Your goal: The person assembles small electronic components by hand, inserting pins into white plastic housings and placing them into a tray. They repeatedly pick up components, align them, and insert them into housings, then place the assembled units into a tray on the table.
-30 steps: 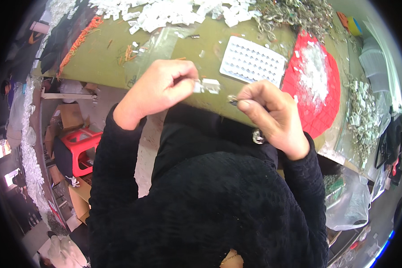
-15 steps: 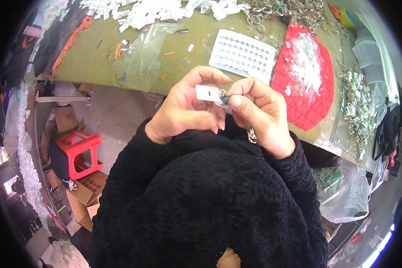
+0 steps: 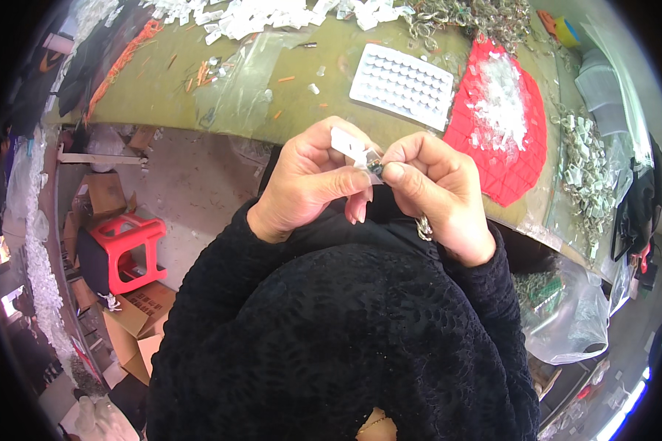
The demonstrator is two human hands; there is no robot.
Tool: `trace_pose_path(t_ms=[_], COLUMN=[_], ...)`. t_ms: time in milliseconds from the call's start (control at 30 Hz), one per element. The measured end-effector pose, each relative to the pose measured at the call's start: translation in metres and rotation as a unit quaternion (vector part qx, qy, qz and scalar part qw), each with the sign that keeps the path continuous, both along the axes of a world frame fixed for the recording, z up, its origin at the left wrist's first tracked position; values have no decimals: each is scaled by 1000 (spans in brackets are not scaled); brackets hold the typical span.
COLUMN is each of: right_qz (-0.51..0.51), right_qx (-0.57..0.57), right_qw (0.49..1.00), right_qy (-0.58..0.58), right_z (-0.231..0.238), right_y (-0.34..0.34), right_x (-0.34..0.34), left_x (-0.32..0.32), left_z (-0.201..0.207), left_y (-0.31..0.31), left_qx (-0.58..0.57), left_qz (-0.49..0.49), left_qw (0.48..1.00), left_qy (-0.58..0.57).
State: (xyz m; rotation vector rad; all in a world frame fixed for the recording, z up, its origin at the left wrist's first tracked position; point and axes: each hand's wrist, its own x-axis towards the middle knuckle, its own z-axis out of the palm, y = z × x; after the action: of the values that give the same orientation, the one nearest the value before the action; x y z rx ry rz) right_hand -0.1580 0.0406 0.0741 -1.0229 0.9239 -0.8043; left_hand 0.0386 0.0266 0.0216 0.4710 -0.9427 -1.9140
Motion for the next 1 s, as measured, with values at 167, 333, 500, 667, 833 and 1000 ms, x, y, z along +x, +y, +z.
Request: trace_pose_path(t_ms=[167, 333, 500, 667, 833, 1000], right_qz=[-39, -64, -31, -126, -166, -171], right_qx=[-77, -409, -437, -294, -304, -359], right_qw=[996, 898, 886, 928, 922, 881], right_qy=[15, 148, 154, 190, 176, 258], right_z=[-1, -17, -24, -24, -27, -27], right_y=[21, 35, 44, 61, 67, 63], right_x=[12, 21, 22, 28, 35, 36], left_x=[4, 9, 8, -3, -12, -13], left_z=[1, -4, -10, -7, -2, 3], left_y=[12, 26, 40, 49, 61, 66], left_qx=[-31, -55, -47, -9, 46, 40], left_qz=[19, 15, 32, 62, 104, 150], left_qw=[999, 998, 998, 996, 992, 988], left_qy=[-35, 2, 38, 58, 57, -23])
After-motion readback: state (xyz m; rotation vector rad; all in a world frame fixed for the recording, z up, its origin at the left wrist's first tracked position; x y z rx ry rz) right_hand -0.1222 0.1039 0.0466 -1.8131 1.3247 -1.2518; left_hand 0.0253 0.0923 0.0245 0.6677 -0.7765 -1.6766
